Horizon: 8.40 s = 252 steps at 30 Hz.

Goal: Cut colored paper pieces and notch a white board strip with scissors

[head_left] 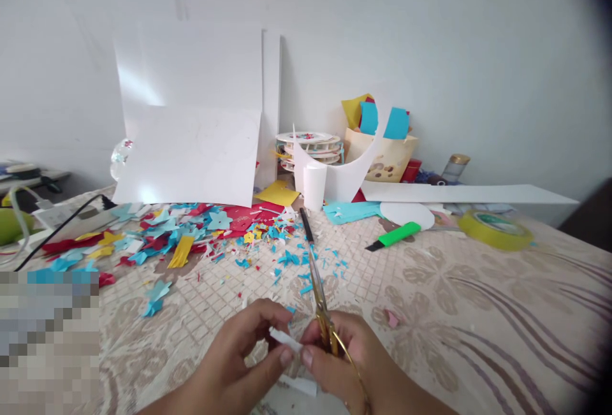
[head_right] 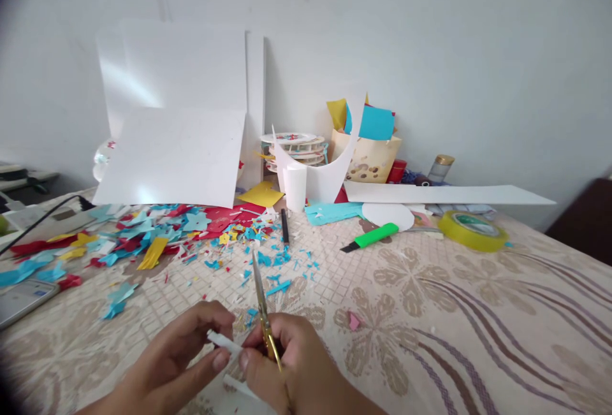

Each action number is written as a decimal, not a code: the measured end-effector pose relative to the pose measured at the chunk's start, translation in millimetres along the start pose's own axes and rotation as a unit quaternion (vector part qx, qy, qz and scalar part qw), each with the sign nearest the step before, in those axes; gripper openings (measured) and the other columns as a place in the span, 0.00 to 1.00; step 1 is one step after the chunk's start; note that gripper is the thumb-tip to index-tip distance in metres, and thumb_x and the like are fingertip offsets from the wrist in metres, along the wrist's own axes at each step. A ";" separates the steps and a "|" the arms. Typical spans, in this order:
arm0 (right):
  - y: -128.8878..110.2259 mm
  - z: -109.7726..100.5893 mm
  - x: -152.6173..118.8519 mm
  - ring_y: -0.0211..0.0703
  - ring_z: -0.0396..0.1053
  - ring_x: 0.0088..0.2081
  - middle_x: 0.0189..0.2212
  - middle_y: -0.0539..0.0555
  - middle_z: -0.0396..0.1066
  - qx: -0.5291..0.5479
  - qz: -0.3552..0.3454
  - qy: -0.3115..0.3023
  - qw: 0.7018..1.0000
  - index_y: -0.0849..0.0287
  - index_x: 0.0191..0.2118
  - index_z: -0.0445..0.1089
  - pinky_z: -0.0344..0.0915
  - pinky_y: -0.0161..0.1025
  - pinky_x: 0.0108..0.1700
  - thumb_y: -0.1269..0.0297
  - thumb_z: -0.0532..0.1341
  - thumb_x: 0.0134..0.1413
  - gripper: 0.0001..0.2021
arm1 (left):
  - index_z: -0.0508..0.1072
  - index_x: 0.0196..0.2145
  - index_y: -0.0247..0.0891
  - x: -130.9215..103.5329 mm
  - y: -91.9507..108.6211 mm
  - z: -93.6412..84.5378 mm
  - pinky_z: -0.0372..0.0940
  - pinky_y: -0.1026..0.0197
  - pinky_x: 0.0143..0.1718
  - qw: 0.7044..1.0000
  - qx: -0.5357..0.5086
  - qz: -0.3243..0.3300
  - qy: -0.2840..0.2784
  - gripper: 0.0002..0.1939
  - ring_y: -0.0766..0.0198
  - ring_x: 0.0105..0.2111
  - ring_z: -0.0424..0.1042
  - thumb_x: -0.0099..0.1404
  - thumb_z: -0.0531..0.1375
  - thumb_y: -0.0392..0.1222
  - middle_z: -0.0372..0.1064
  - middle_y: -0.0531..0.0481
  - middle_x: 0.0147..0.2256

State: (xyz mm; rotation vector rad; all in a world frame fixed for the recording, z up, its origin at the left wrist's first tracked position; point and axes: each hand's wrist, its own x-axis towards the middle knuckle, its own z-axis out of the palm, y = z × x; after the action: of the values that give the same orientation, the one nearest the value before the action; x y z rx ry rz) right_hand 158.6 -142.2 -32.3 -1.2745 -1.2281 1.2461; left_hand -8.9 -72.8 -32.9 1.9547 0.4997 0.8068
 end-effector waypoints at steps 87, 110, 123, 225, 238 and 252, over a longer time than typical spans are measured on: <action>-10.8 6.6 0.1 0.33 0.54 0.18 0.16 0.45 0.56 -0.040 0.068 0.022 0.997 0.60 0.24 0.59 0.52 0.31 0.21 0.66 0.56 0.40 0.05 | 0.64 0.25 0.38 8.9 23.1 5.0 0.59 0.67 0.28 0.977 0.163 -0.093 -0.103 0.09 0.68 0.25 0.63 0.61 0.51 0.38 0.62 0.55 0.23; 6.1 4.8 1.6 0.32 0.54 0.19 0.17 0.45 0.56 -0.029 0.051 -0.041 0.997 0.60 0.24 0.60 0.52 0.29 0.21 0.66 0.58 0.45 0.06 | 0.66 0.22 0.36 14.9 24.8 3.3 0.56 0.66 0.26 0.975 0.114 -0.168 -0.086 0.10 0.67 0.23 0.60 0.59 0.51 0.39 0.61 0.54 0.21; 6.3 -1.3 -5.9 0.31 0.57 0.18 0.18 0.46 0.62 -0.004 0.052 -0.106 0.993 0.60 0.28 0.61 0.54 0.28 0.20 0.59 0.57 0.50 0.10 | 0.61 0.24 0.37 12.8 25.2 5.6 0.61 0.60 0.30 0.963 -0.122 -0.198 -0.134 0.10 0.63 0.25 0.68 0.61 0.52 0.43 0.70 0.48 0.23; -2.6 9.4 0.5 0.33 0.54 0.18 0.15 0.44 0.53 -0.131 0.085 0.013 0.988 0.58 0.23 0.56 0.49 0.30 0.19 0.72 0.54 0.40 0.04 | 0.63 0.26 0.37 7.5 18.4 10.5 0.60 0.66 0.26 0.973 0.205 -0.040 -0.102 0.09 0.68 0.25 0.64 0.62 0.48 0.35 0.64 0.51 0.26; 24.7 11.5 -2.1 0.35 0.53 0.22 0.18 0.47 0.58 -0.199 -0.048 0.068 0.977 0.59 0.22 0.60 0.52 0.32 0.25 0.72 0.57 0.41 0.04 | 0.64 0.28 0.38 2.1 12.8 15.9 0.61 0.65 0.27 0.963 0.248 0.086 -0.063 0.09 0.66 0.27 0.65 0.60 0.48 0.30 0.64 0.49 0.26; 20.2 5.6 -4.3 0.30 0.52 0.17 0.16 0.42 0.53 0.042 0.022 -0.004 0.999 0.58 0.26 0.59 0.51 0.28 0.19 0.66 0.58 0.46 0.06 | 0.60 0.27 0.37 6.0 23.7 14.3 0.57 0.64 0.29 0.966 -0.085 -0.221 -0.099 0.15 0.67 0.26 0.58 0.61 0.48 0.52 0.58 0.54 0.25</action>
State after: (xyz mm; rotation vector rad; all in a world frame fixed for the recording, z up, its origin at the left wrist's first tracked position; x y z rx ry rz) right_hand 153.9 -147.7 -52.5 -1.2425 -1.1465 1.3222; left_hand 5.9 -89.1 -15.1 1.6556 0.6879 0.3531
